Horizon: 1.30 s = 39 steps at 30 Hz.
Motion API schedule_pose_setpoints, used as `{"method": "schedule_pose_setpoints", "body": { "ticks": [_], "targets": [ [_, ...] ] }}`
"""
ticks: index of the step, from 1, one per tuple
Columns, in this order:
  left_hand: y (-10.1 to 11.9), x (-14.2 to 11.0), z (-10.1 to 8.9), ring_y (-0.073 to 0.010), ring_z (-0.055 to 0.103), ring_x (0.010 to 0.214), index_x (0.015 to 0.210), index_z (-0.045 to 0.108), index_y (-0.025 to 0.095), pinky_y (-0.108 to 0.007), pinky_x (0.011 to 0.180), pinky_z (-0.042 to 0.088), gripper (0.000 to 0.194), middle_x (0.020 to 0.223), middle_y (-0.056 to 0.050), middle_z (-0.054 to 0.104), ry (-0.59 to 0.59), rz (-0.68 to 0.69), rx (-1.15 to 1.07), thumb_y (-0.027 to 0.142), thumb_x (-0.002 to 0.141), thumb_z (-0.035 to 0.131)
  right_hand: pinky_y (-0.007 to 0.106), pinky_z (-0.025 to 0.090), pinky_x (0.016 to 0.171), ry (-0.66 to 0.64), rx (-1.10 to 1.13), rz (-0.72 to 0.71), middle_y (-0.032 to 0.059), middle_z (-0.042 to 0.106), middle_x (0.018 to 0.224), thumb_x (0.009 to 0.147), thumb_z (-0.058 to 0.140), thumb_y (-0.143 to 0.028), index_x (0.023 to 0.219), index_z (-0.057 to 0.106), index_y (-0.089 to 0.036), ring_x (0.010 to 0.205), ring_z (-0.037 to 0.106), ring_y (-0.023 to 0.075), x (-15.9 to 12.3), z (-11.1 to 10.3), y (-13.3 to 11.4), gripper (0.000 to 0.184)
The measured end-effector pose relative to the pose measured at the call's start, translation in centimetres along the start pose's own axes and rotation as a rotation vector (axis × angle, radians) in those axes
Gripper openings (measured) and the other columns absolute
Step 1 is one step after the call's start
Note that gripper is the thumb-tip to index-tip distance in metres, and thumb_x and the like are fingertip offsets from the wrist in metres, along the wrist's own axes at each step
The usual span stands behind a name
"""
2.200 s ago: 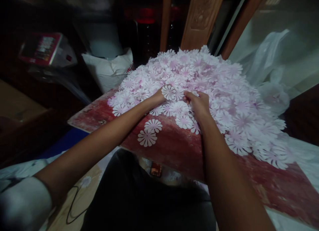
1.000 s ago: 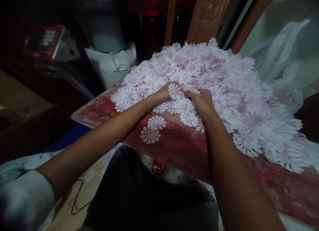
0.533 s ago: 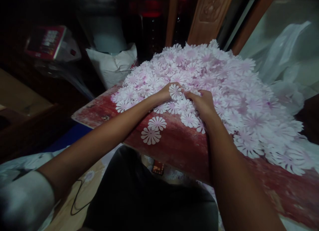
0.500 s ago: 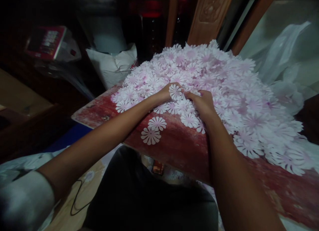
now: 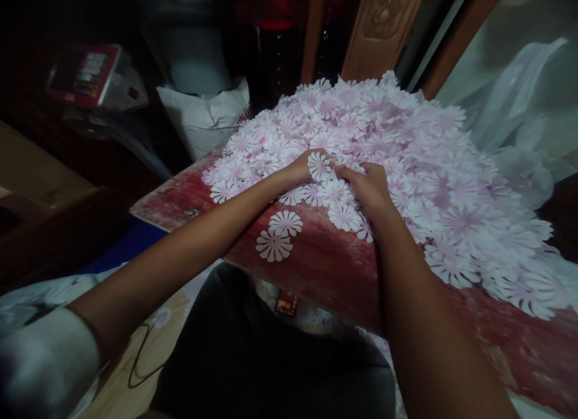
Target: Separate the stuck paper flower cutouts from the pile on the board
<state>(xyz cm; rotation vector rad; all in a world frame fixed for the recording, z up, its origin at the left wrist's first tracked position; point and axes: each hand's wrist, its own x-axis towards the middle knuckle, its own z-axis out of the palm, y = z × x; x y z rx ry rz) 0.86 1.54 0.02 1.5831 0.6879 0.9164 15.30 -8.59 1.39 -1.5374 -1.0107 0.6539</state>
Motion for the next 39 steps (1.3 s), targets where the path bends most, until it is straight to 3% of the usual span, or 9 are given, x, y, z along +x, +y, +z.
{"method": "schedule_pose_setpoints", "body": {
  "ticks": [8, 20, 25, 31, 39],
  "targets": [
    [0.31, -0.28, -0.01, -0.0093, 0.049, 0.075, 0.073, 0.061, 0.015, -0.027, 0.086, 0.045, 0.022, 0.075, 0.004, 0.058, -0.003, -0.002, -0.027, 0.010, 0.092, 0.070, 0.031, 0.042, 0.053, -0.004, -0.007, 0.010, 0.0059, 0.067, 0.074, 0.062, 0.093, -0.037, 0.074, 0.069, -0.021, 0.065, 0.055, 0.0167, -0.23, -0.06, -0.22, 0.032],
    [-0.02, -0.03, -0.17, -0.0097, 0.049, 0.078, 0.074, 0.059, 0.016, -0.026, 0.084, 0.049, 0.022, 0.077, 0.002, 0.058, -0.002, 0.057, 0.055, 0.019, 0.086, 0.077, 0.032, 0.038, 0.053, 0.004, -0.045, 0.001, 0.0048, 0.062, 0.071, 0.063, 0.092, -0.036, 0.070, 0.064, -0.022, 0.066, 0.053, 0.0177, 0.07, -0.11, 0.01, 0.032],
    [-0.13, 0.16, -0.11, -0.0082, 0.045, 0.075, 0.071, 0.058, 0.016, -0.027, 0.084, 0.046, 0.030, 0.073, 0.004, 0.054, -0.045, 0.056, 0.087, 0.025, 0.087, 0.081, 0.033, 0.035, 0.053, 0.003, -0.064, -0.001, 0.0036, 0.059, 0.070, 0.062, 0.092, -0.037, 0.071, 0.065, -0.021, 0.063, 0.050, 0.0162, -0.01, -0.16, -0.09, 0.032],
    [-0.07, 0.09, -0.10, -0.0090, 0.046, 0.077, 0.072, 0.060, 0.015, -0.028, 0.089, 0.047, 0.022, 0.075, 0.004, 0.056, -0.033, 0.060, 0.069, 0.010, 0.092, 0.069, 0.034, 0.036, 0.056, -0.003, -0.063, 0.014, 0.0050, 0.060, 0.072, 0.063, 0.092, -0.036, 0.069, 0.063, -0.021, 0.066, 0.051, 0.0171, 0.05, -0.12, -0.14, 0.033],
    [0.16, -0.19, -0.10, -0.0110, 0.052, 0.082, 0.077, 0.061, 0.014, -0.034, 0.103, 0.053, 0.018, 0.079, 0.003, 0.059, 0.003, 0.028, 0.050, 0.011, 0.092, 0.070, 0.034, 0.039, 0.057, -0.011, -0.073, 0.037, 0.0071, 0.064, 0.075, 0.067, 0.092, -0.034, 0.070, 0.065, -0.021, 0.067, 0.053, 0.0178, -0.46, -0.04, -0.83, 0.030]
  ]
}}
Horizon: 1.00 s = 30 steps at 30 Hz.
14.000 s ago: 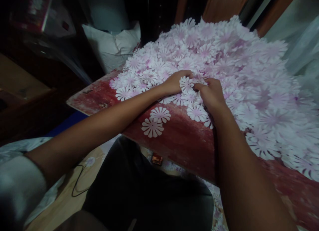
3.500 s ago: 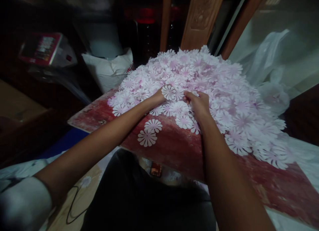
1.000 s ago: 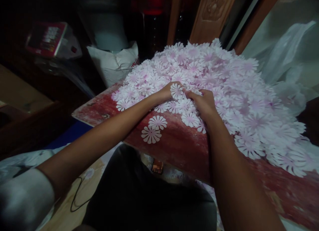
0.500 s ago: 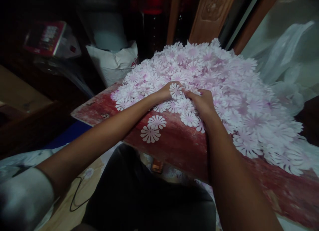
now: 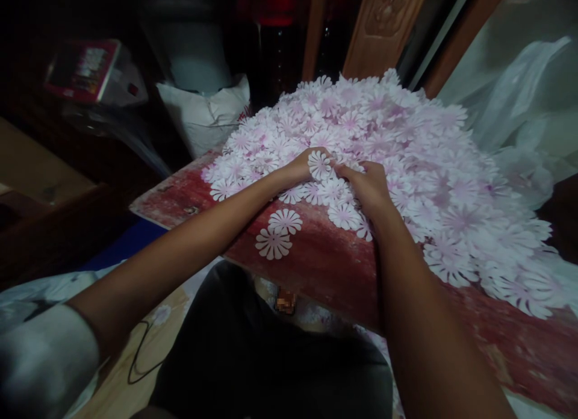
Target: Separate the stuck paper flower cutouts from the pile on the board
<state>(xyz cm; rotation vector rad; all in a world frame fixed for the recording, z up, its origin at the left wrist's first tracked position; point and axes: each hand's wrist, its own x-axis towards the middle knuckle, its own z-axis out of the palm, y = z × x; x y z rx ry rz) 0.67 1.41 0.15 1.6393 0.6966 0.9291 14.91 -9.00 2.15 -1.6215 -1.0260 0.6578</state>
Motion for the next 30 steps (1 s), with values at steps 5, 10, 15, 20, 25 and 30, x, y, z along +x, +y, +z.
{"method": "schedule_pose_setpoints", "body": {
  "ticks": [5, 10, 15, 20, 25, 30],
  "targets": [
    [-0.04, -0.01, -0.02, -0.0109, 0.050, 0.080, 0.075, 0.059, 0.015, -0.033, 0.102, 0.052, 0.020, 0.078, 0.003, 0.057, -0.010, 0.006, 0.005, 0.011, 0.091, 0.071, 0.035, 0.038, 0.056, 0.002, 0.011, -0.016, 0.0067, 0.063, 0.074, 0.065, 0.092, -0.034, 0.071, 0.066, -0.021, 0.065, 0.053, 0.0173, 0.34, -0.05, 0.42, 0.029],
    [-0.32, 0.16, -0.11, -0.0111, 0.052, 0.081, 0.078, 0.061, 0.015, -0.032, 0.101, 0.052, 0.018, 0.079, 0.003, 0.059, -0.002, 0.008, -0.009, 0.011, 0.091, 0.072, 0.035, 0.036, 0.055, 0.011, -0.017, -0.005, 0.0059, 0.061, 0.072, 0.067, 0.092, -0.036, 0.070, 0.064, -0.022, 0.064, 0.050, 0.0171, 0.18, -0.04, 0.24, 0.032],
    [-0.45, 0.35, -0.07, -0.0107, 0.051, 0.079, 0.076, 0.062, 0.015, -0.032, 0.096, 0.051, 0.021, 0.078, 0.003, 0.059, -0.025, 0.021, 0.034, 0.017, 0.090, 0.077, 0.034, 0.037, 0.056, 0.004, -0.007, -0.025, 0.0054, 0.062, 0.073, 0.066, 0.092, -0.038, 0.072, 0.066, -0.021, 0.065, 0.051, 0.0172, 0.17, -0.07, 0.30, 0.031],
    [-0.08, 0.12, -0.07, -0.0102, 0.050, 0.078, 0.078, 0.062, 0.015, -0.031, 0.090, 0.048, 0.026, 0.079, 0.003, 0.060, -0.021, 0.013, 0.087, 0.024, 0.086, 0.085, 0.034, 0.041, 0.059, -0.019, 0.027, -0.012, 0.0066, 0.065, 0.075, 0.066, 0.093, -0.040, 0.072, 0.068, -0.020, 0.067, 0.056, 0.0187, -0.01, -0.02, 0.10, 0.033],
    [0.04, 0.06, -0.10, -0.0104, 0.052, 0.079, 0.079, 0.063, 0.015, -0.031, 0.090, 0.048, 0.028, 0.081, 0.003, 0.062, -0.027, 0.001, 0.076, 0.029, 0.086, 0.087, 0.034, 0.041, 0.058, 0.002, 0.010, 0.003, 0.0062, 0.065, 0.074, 0.066, 0.093, -0.038, 0.071, 0.065, -0.021, 0.067, 0.055, 0.0185, -0.27, 0.01, -0.22, 0.032],
    [0.25, -0.21, -0.13, -0.0105, 0.052, 0.079, 0.079, 0.063, 0.016, -0.030, 0.085, 0.047, 0.030, 0.080, 0.003, 0.061, -0.035, 0.012, 0.092, 0.035, 0.085, 0.086, 0.034, 0.037, 0.057, -0.021, 0.019, -0.025, 0.0054, 0.062, 0.073, 0.065, 0.094, -0.044, 0.073, 0.065, -0.021, 0.066, 0.051, 0.0175, 0.19, -0.10, 0.48, 0.038]
  ]
}}
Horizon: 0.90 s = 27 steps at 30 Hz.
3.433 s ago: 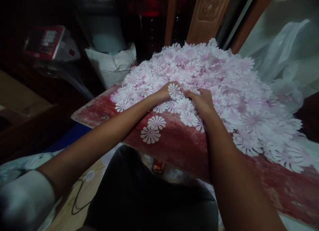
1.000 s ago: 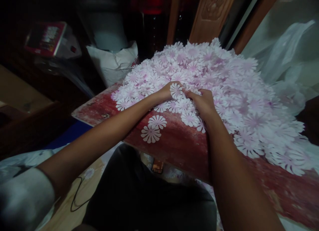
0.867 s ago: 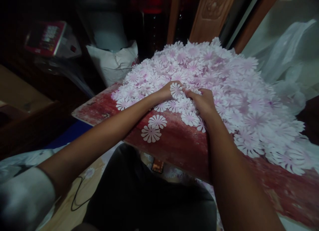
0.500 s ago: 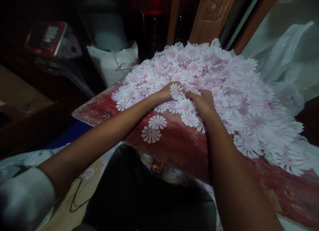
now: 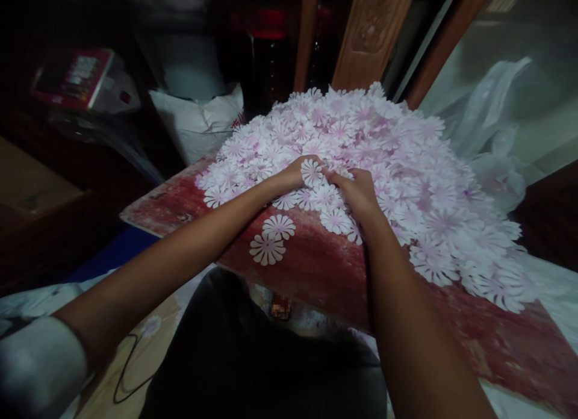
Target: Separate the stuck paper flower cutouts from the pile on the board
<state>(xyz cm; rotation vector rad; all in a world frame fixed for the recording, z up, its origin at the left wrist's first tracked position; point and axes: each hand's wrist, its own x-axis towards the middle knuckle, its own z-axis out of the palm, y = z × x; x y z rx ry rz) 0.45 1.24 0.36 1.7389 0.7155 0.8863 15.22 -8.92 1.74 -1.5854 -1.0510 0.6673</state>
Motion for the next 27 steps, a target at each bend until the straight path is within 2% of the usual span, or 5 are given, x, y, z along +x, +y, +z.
{"method": "schedule_pose_setpoints", "body": {
  "ticks": [6, 12, 20, 27],
  "targets": [
    [0.3, -0.4, -0.1, -0.0113, 0.053, 0.082, 0.079, 0.063, 0.016, -0.029, 0.086, 0.047, 0.026, 0.082, 0.002, 0.062, 0.007, -0.009, -0.003, 0.031, 0.083, 0.085, 0.034, 0.037, 0.056, -0.003, -0.022, -0.022, 0.0035, 0.055, 0.069, 0.065, 0.096, -0.051, 0.074, 0.063, -0.022, 0.065, 0.048, 0.0174, 0.2, -0.2, 0.5, 0.045],
    [0.3, -0.2, -0.1, -0.0132, 0.053, 0.083, 0.078, 0.062, 0.017, -0.032, 0.095, 0.050, 0.022, 0.080, 0.003, 0.062, 0.016, -0.020, 0.013, 0.026, 0.085, 0.081, 0.034, 0.043, 0.062, 0.017, 0.046, -0.038, 0.0052, 0.064, 0.074, 0.066, 0.088, -0.048, 0.079, 0.069, -0.021, 0.072, 0.055, 0.0197, 0.8, -0.2, 0.7, 0.036],
    [-0.1, 0.0, -0.1, -0.0125, 0.049, 0.081, 0.076, 0.060, 0.018, -0.028, 0.082, 0.046, 0.019, 0.079, 0.001, 0.059, 0.000, -0.004, -0.011, 0.024, 0.087, 0.075, 0.036, 0.042, 0.061, 0.043, 0.085, -0.005, 0.0047, 0.064, 0.072, 0.060, 0.091, -0.045, 0.074, 0.066, -0.024, 0.069, 0.056, 0.0207, 0.9, -0.2, 0.8, 0.035],
    [-0.9, 0.6, -0.1, -0.0152, 0.053, 0.083, 0.076, 0.062, 0.018, -0.033, 0.089, 0.053, 0.023, 0.079, 0.000, 0.061, 0.001, -0.002, 0.003, 0.031, 0.084, 0.079, 0.037, 0.042, 0.063, 0.009, 0.105, -0.037, 0.0047, 0.063, 0.070, 0.062, 0.090, -0.045, 0.067, 0.068, -0.025, 0.068, 0.055, 0.0202, 1.0, -0.2, 0.9, 0.030]
  ]
}}
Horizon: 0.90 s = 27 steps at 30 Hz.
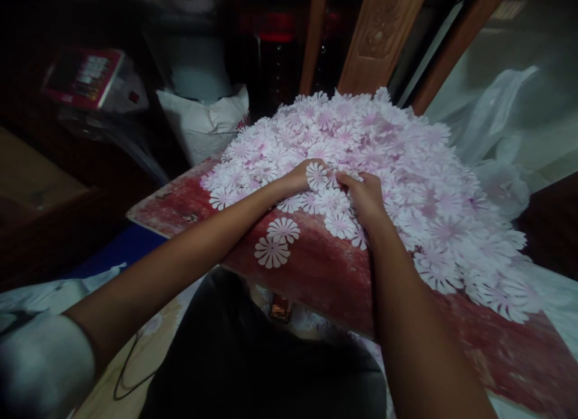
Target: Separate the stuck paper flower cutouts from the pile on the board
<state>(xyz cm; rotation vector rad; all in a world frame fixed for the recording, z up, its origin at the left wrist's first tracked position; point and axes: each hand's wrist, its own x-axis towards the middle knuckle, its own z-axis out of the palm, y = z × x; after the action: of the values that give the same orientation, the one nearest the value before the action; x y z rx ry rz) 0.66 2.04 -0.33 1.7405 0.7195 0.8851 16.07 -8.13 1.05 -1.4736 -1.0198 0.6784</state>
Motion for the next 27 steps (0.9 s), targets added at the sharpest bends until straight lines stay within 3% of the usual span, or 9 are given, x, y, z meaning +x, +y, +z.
{"method": "schedule_pose_setpoints", "body": {
  "ticks": [9, 21, 27],
  "targets": [
    [-0.3, 0.2, -0.2, -0.0170, 0.060, 0.089, 0.075, 0.062, 0.017, -0.037, 0.104, 0.056, 0.020, 0.082, 0.000, 0.062, 0.010, 0.023, -0.009, 0.023, 0.089, 0.074, 0.037, 0.049, 0.062, 0.009, -0.064, 0.008, 0.0095, 0.074, 0.084, 0.059, 0.102, -0.049, 0.079, 0.072, -0.022, 0.075, 0.063, 0.0230, -0.8, 0.0, -0.6, 0.045],
    [-0.3, 0.3, 0.1, -0.0132, 0.056, 0.085, 0.075, 0.059, 0.017, -0.035, 0.101, 0.054, 0.018, 0.081, 0.001, 0.062, 0.018, -0.005, -0.068, 0.012, 0.084, 0.074, 0.036, 0.050, 0.063, 0.032, -0.082, -0.012, 0.0092, 0.075, 0.087, 0.052, 0.107, -0.043, 0.080, 0.073, -0.021, 0.077, 0.065, 0.0233, -0.7, -0.2, -0.2, 0.049],
    [0.0, 0.1, 0.0, -0.0122, 0.051, 0.082, 0.074, 0.057, 0.017, -0.032, 0.093, 0.053, 0.020, 0.080, 0.001, 0.058, 0.027, 0.008, -0.043, 0.018, 0.088, 0.072, 0.040, 0.056, 0.065, 0.062, -0.015, 0.019, 0.0106, 0.075, 0.091, 0.055, 0.106, -0.042, 0.082, 0.071, -0.022, 0.080, 0.068, 0.0269, -1.1, 0.3, -0.7, 0.049]
  ]
}}
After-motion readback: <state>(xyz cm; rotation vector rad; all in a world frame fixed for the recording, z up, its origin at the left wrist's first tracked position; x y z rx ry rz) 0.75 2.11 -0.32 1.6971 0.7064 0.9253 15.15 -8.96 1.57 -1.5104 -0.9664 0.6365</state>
